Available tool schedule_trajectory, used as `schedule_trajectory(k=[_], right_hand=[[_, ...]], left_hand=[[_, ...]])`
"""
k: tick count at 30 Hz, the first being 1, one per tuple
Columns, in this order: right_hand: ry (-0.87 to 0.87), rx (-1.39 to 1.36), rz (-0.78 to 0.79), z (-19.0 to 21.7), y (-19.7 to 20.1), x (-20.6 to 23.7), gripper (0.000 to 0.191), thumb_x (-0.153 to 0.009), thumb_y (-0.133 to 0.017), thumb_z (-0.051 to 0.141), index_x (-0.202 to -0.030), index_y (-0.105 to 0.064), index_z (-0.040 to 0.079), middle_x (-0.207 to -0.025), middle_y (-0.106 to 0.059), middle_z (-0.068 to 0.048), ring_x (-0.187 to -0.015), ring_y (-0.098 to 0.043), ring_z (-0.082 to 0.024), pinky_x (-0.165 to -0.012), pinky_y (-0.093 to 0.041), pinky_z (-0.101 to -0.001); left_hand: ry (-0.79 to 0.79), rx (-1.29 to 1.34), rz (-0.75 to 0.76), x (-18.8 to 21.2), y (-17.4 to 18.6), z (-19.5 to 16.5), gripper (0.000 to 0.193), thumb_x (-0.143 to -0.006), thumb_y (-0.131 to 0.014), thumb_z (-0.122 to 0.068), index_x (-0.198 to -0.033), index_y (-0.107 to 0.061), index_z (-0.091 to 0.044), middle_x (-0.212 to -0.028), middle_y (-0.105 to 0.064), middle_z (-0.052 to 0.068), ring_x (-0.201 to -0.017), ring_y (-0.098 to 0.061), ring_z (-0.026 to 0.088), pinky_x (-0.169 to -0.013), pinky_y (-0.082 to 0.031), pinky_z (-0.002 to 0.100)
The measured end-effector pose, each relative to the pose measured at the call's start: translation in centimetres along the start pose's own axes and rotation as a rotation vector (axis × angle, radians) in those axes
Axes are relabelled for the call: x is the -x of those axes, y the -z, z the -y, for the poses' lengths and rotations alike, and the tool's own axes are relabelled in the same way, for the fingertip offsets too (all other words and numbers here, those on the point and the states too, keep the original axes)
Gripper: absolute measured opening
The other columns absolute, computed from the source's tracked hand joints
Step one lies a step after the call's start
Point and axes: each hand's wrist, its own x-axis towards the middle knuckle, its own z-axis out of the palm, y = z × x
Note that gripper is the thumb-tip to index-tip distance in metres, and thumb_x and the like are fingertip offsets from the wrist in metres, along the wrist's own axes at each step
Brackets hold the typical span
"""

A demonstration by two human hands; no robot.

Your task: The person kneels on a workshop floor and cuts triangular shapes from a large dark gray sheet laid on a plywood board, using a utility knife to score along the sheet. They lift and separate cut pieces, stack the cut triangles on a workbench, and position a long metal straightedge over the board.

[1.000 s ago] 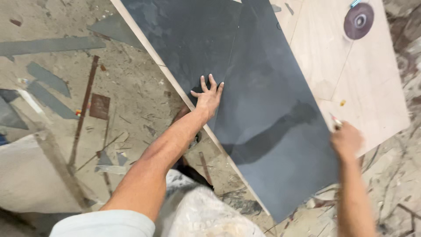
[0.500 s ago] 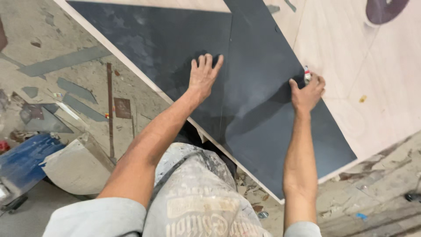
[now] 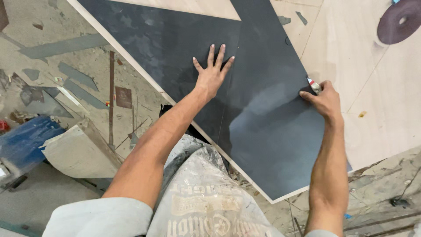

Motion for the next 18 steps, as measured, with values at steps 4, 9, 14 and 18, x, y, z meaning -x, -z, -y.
schedule_trajectory(k=[4,9,14,18], right_hand=[[0.007,-0.013,0.036,4.2,4.2,5.2,0.05,-0.084,-0.086,0.036,-0.113,-0.071,-0.002,-0.085,-0.071,-0.016,-0.076,-0.066,-0.026,-0.069,-0.052,-0.0388],[0.049,0.045,0.014,11.4,6.7,11.9,0.032,-0.093,-0.081,0.03,-0.104,-0.074,0.0,-0.071,-0.066,-0.015,-0.063,-0.06,-0.026,-0.063,-0.049,-0.0407],[0.134,0.309,-0.061,13.9,6.5,15.4,0.038,-0.098,-0.079,0.037,-0.09,-0.074,0.0,-0.076,-0.067,-0.018,-0.073,-0.063,-0.034,-0.068,-0.048,-0.0453],[0.03,0.22,-0.019,9.1,7.5,12.6,0.038,-0.095,-0.076,0.039,-0.101,-0.072,0.002,-0.077,-0.067,-0.021,-0.075,-0.065,-0.04,-0.069,-0.05,-0.0478]], left_hand=[[0.006,-0.016,0.078,-0.2,-0.4,-0.2,0.114,-0.075,-0.08,-0.01,-0.167,-0.014,-0.025,-0.169,0.01,0.021,-0.153,0.001,0.052,-0.096,-0.03,0.09],[-0.003,-0.076,0.051,-0.5,-2.1,-0.8,0.113,-0.076,-0.08,-0.014,-0.169,-0.017,-0.022,-0.168,0.007,0.026,-0.152,-0.002,0.056,-0.095,-0.035,0.088],[0.047,-0.134,-0.238,-0.7,-3.0,-1.2,0.1,-0.081,-0.08,-0.022,-0.162,-0.022,-0.025,-0.166,0.004,0.026,-0.149,-0.005,0.058,-0.089,-0.036,0.09],[-0.019,0.009,0.095,-0.8,-2.0,-0.9,0.116,-0.075,-0.083,-0.024,-0.169,-0.016,-0.02,-0.168,0.006,0.027,-0.152,-0.003,0.058,-0.095,-0.034,0.088]])
